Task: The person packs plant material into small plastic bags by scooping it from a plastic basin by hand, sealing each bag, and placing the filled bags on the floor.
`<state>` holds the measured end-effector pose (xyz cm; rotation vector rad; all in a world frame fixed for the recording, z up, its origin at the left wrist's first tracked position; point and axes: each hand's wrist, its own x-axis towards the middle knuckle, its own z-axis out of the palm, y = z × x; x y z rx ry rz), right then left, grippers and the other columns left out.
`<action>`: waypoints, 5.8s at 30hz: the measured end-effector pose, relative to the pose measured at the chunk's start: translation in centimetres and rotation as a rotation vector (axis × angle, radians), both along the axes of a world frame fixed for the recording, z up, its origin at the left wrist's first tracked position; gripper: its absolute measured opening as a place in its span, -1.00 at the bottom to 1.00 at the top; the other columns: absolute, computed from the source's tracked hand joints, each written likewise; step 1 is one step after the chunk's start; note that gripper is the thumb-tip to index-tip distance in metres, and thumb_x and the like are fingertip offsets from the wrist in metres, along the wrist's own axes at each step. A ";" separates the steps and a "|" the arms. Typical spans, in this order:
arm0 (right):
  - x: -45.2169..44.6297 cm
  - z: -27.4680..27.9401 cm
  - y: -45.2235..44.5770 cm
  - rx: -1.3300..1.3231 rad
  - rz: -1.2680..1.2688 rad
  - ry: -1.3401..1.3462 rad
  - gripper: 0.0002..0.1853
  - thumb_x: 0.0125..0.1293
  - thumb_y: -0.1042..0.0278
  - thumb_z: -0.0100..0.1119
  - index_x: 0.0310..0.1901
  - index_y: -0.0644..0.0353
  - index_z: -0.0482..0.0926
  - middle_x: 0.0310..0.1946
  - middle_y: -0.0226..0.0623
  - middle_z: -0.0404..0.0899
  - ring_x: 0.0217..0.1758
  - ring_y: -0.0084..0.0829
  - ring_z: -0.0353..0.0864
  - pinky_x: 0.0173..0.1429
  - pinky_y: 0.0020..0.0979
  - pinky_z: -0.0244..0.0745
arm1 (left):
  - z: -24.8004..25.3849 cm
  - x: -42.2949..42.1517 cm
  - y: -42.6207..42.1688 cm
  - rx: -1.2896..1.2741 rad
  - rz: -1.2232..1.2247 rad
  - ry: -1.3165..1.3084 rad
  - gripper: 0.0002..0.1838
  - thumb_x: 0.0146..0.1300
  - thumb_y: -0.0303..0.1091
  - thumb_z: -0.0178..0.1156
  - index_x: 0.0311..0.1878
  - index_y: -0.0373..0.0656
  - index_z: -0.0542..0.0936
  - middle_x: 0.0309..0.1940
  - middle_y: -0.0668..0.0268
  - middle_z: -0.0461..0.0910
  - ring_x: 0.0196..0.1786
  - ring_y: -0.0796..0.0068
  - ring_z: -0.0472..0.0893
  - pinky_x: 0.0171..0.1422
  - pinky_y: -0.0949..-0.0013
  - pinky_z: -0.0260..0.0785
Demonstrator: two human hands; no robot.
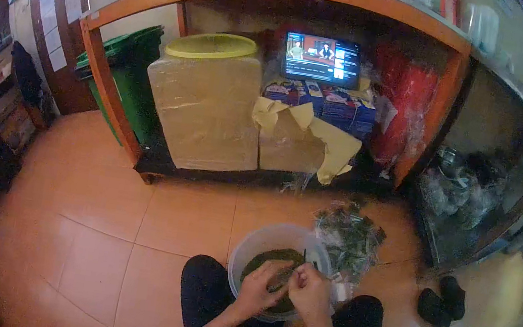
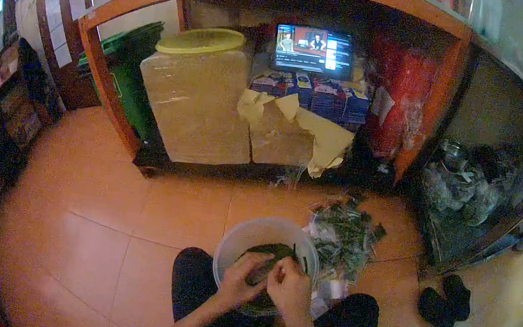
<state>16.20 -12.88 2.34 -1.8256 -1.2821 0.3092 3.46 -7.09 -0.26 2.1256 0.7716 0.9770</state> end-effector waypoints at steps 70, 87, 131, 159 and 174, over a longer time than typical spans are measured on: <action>8.1 0.6 4.3 -0.156 0.165 -0.311 -0.79 0.18 0.34 0.02 -0.29 0.15 0.65 -0.44 -0.06 0.63 -0.34 -0.04 0.63 -0.16 -0.13 0.50 | -3.4 -2.3 5.5 -0.315 0.178 -0.071 -0.41 -0.05 -0.46 0.39 0.13 -0.23 0.46 -0.07 0.14 0.58 -0.31 0.40 0.59 -0.16 0.40 0.43; 3.8 4.2 2.7 -0.038 0.151 -0.755 -0.82 0.04 0.48 0.08 -0.36 0.34 0.65 -0.25 -0.03 0.60 -0.02 -0.07 0.55 0.11 -0.15 0.44 | -3.4 1.1 5.6 0.034 0.173 0.135 -0.56 0.00 -0.48 0.27 0.01 -0.29 0.47 -0.15 -0.06 0.54 -0.13 -0.09 0.56 -0.04 0.09 0.43; 1.8 -2.5 3.6 0.415 0.229 0.076 -0.93 0.07 0.45 0.25 -0.47 0.19 0.55 -0.51 -0.28 0.52 -0.43 -0.28 0.55 -0.27 -0.38 0.38 | -2.0 -1.8 4.2 -0.703 0.093 -0.330 -0.90 0.11 -0.49 0.33 -0.37 -0.33 0.64 -0.48 0.28 0.64 -0.44 0.56 0.58 -0.33 0.50 0.41; 0.8 -2.5 3.5 0.352 0.256 0.168 -0.89 0.01 0.34 0.30 -0.45 0.10 0.56 -0.50 -0.32 0.58 -0.39 -0.22 0.58 -0.21 -0.28 0.40 | -2.7 -1.6 3.4 -0.705 0.107 -0.370 -0.94 0.15 -0.54 0.29 -0.32 -0.28 0.60 -0.37 0.32 0.63 -0.31 0.56 0.58 -0.15 0.48 0.43; 1.2 -3.9 3.5 0.190 0.326 0.001 -0.83 -0.05 0.32 0.32 -0.44 0.09 0.50 -0.51 -0.31 0.54 -0.39 -0.19 0.53 -0.19 -0.25 0.38 | -3.3 -1.1 3.0 -0.433 0.140 -0.232 -0.97 0.11 -0.58 0.26 -0.40 -0.26 0.60 -0.47 0.40 0.58 -0.36 0.63 0.51 -0.19 0.52 0.36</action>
